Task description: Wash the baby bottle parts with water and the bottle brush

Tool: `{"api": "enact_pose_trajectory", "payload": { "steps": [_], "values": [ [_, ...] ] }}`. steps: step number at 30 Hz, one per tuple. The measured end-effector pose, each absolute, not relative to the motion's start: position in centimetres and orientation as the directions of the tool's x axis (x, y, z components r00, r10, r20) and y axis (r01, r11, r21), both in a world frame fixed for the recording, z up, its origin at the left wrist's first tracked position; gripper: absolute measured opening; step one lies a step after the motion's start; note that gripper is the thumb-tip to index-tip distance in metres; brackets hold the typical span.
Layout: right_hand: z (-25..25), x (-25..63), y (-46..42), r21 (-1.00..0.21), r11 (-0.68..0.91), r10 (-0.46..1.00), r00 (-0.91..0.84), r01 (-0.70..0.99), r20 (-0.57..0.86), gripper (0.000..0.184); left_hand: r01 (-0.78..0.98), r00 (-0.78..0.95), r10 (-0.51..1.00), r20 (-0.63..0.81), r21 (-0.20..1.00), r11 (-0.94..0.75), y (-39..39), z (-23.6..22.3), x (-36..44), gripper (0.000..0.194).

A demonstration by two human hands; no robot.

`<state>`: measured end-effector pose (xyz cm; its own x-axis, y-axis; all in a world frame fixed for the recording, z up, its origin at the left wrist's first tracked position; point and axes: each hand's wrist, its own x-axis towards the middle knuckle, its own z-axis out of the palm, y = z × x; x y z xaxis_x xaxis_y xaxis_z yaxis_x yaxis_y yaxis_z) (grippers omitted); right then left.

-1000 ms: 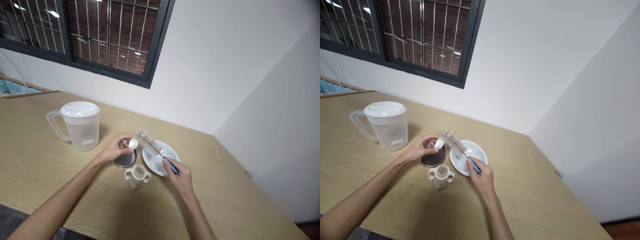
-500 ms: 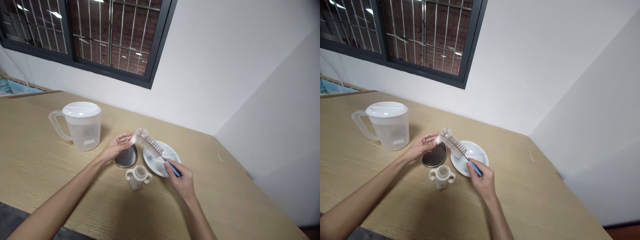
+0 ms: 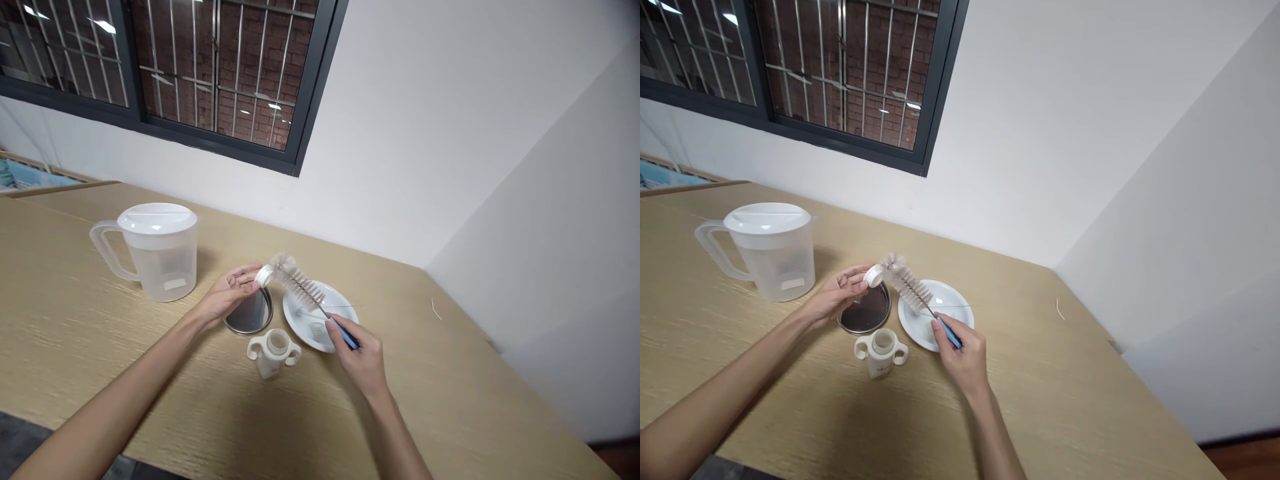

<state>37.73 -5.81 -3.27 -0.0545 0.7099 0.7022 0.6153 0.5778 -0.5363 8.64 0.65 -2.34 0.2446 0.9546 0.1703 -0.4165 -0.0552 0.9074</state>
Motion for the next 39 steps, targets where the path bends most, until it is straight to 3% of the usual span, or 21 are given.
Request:
{"api": "enact_pose_trajectory", "payload": {
  "steps": [14, 20, 23, 27, 30, 35, 39],
  "values": [
    [-3.6, 37.9, -5.6, -0.478, 0.581, 0.701, -0.106, 0.659, 0.705, 0.019, -0.368, 0.171, 0.974, 0.15, 0.926, -0.078, 0.4, -2.0, 8.6, 0.062],
    [-3.7, 38.5, -5.5, -0.492, 0.549, 0.674, -0.01, 0.676, 0.739, 0.02, -0.171, 0.04, 0.98, 0.194, 0.968, -0.184, 0.7, -2.1, 8.6, 0.064],
    [-3.7, 38.2, -5.6, -0.469, 0.581, 0.659, -0.047, 0.665, 0.75, 0.018, -0.009, 0.004, 0.967, 0.254, 0.967, -0.254, 0.7, -2.2, 8.7, 0.062],
    [-4.0, 37.6, -5.5, -0.377, 0.647, 0.633, -0.192, 0.663, 0.75, 0.019, 0.236, -0.013, 0.91, 0.414, 0.886, -0.4, 0.6, -2.5, 8.9, 0.058],
    [-4.2, 37.7, -5.3, -0.334, 0.639, 0.625, -0.214, 0.693, 0.751, 0.019, 0.316, -0.029, 0.87, 0.491, 0.831, -0.459, 0.6, -2.9, 8.9, 0.062],
    [-4.1, 38.0, -5.3, -0.369, 0.604, 0.628, -0.136, 0.707, 0.766, 0.019, 0.418, 0.01, 0.812, 0.583, 0.736, -0.533, 0.6, -3.3, 8.7, 0.054],
    [-4.0, 37.8, -5.4, -0.356, 0.658, 0.63, -0.225, 0.663, 0.744, 0.02, 0.512, 0.069, 0.763, 0.643, 0.633, -0.58, 0.5, -3.6, 8.6, 0.05]
  ]
}}
